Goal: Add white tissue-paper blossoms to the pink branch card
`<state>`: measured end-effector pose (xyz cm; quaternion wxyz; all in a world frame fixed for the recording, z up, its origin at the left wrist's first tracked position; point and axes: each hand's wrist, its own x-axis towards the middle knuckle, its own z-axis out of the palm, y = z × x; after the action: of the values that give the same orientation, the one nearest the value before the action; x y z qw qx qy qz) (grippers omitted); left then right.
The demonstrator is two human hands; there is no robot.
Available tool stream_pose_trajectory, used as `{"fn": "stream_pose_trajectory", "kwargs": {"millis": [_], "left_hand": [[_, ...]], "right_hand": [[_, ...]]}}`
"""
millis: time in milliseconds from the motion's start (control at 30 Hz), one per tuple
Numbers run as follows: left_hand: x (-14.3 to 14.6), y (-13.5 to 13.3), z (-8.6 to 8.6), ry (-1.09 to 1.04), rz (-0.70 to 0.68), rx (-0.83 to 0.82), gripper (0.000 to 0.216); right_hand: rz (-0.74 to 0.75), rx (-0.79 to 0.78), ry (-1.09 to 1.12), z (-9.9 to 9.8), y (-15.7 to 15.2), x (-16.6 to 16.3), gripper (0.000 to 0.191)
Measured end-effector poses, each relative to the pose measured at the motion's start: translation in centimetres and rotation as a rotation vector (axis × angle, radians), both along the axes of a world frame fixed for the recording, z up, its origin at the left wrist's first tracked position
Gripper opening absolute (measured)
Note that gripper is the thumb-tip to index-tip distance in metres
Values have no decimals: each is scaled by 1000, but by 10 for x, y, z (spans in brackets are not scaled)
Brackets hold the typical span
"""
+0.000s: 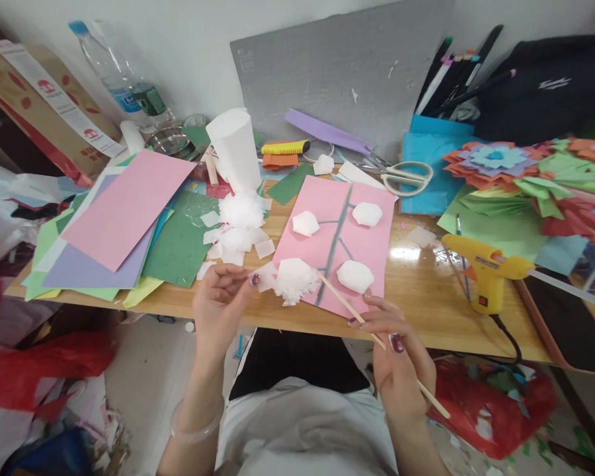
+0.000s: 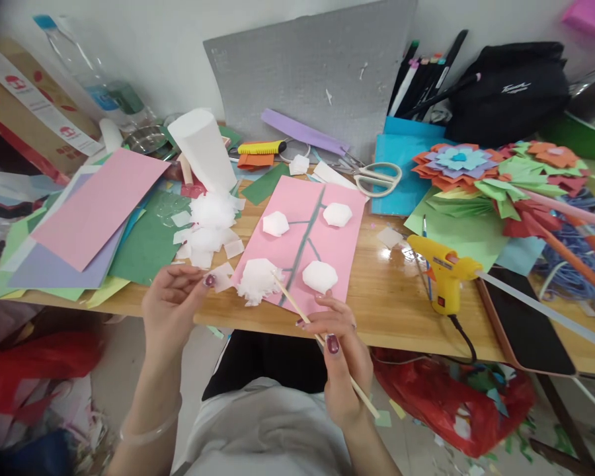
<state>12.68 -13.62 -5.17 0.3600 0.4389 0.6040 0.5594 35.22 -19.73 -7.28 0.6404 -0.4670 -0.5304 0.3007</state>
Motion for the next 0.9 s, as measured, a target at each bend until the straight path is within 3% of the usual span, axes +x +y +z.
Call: {"fn": "stream_pose_trajectory", "kwargs": {"millis": [133, 233, 433, 900], "left_hand": [[15, -4, 9, -251, -238, -38, 33], [23, -6, 13, -290, -335, -89, 35], [27, -6, 11, -270, -397, -146, 40], [39, -9, 13, -443, -471, -190, 38]], "right_hand": [[6, -40, -33, 4, -1, -1, 26], [90, -100, 18, 3, -4, 2, 31], [190, -129, 102, 2, -9, 9, 36], [167, -125, 103, -1, -6, 8, 31]]}}
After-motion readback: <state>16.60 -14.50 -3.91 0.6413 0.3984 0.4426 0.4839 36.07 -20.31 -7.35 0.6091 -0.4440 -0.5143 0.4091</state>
